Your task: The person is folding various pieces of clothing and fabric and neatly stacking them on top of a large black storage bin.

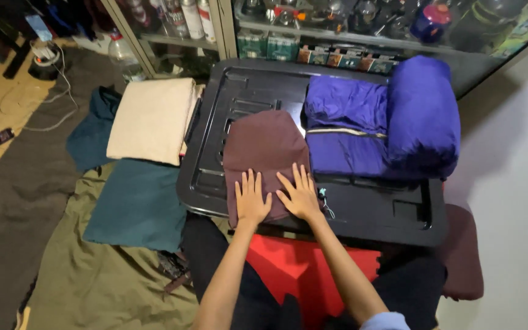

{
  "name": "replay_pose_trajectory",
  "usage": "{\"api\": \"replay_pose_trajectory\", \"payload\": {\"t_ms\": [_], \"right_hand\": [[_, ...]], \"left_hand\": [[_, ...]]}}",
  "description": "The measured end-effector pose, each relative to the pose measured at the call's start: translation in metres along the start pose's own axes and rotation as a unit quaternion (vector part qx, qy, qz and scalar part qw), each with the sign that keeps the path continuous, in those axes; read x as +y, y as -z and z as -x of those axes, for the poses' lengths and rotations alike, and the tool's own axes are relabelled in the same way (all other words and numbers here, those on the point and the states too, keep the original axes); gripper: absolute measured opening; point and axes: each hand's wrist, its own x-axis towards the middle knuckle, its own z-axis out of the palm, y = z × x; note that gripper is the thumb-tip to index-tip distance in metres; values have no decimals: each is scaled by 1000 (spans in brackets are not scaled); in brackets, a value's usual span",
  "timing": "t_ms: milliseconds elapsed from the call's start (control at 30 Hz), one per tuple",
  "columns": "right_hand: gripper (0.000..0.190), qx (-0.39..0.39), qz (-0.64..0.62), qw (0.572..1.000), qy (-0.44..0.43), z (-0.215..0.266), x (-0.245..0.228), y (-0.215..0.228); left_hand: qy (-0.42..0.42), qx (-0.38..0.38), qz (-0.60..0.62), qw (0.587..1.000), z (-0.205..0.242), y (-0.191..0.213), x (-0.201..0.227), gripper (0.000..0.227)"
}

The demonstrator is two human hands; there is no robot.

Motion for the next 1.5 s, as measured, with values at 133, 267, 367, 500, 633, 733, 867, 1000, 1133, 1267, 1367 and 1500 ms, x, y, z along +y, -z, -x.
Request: {"api": "replay_pose_trajectory", "payload": {"t_ms": [133, 267, 367, 500, 633, 733, 867, 1000, 1133, 1267, 1367, 1500], "right_hand": [[74, 46, 11, 999, -14, 1, 6, -9], [64, 57, 32, 997, -28, -4, -3, -3], [35, 163, 61, 985, 16, -36, -2, 1], [26, 248, 62, 954, 160, -90, 3, -10], [42, 188, 88, 962, 176, -114, 16, -15], [49, 165, 57, 974, 146, -112, 20, -21], [56, 116, 38, 990, 75, -114, 22, -18], [64, 125, 36, 991, 31, -119, 27, -22], [72, 138, 13, 990, 5, -123, 28, -23], [72, 148, 33, 988, -18, -119, 16, -14], [58, 170, 61, 983, 38, -128, 19, -35], [65, 124, 69, 971, 192, -142, 13, -29]], "left_hand": [[1, -17, -3, 1000, 0, 3, 2, 80], [21, -36, 35, 999, -3, 14, 4, 69], [15, 47, 46, 998, -25, 6, 1, 46], [-30, 154, 21, 987, -68, -7, -11, 47], [-60, 126, -7, 990, -94, -8, -28, 62], [-67, 135, -8, 989, -96, -11, -40, 62], [-50, 118, 27, 991, -96, -9, -41, 76], [-8, 126, 61, 990, -96, -2, -41, 88], [14, 147, 64, 987, -97, -3, -42, 73], [26, 170, 43, 984, -98, -11, -39, 54], [-22, 196, 20, 980, -114, -23, -44, 51], [-113, 168, -1, 979, -134, -10, -44, 71]]}}
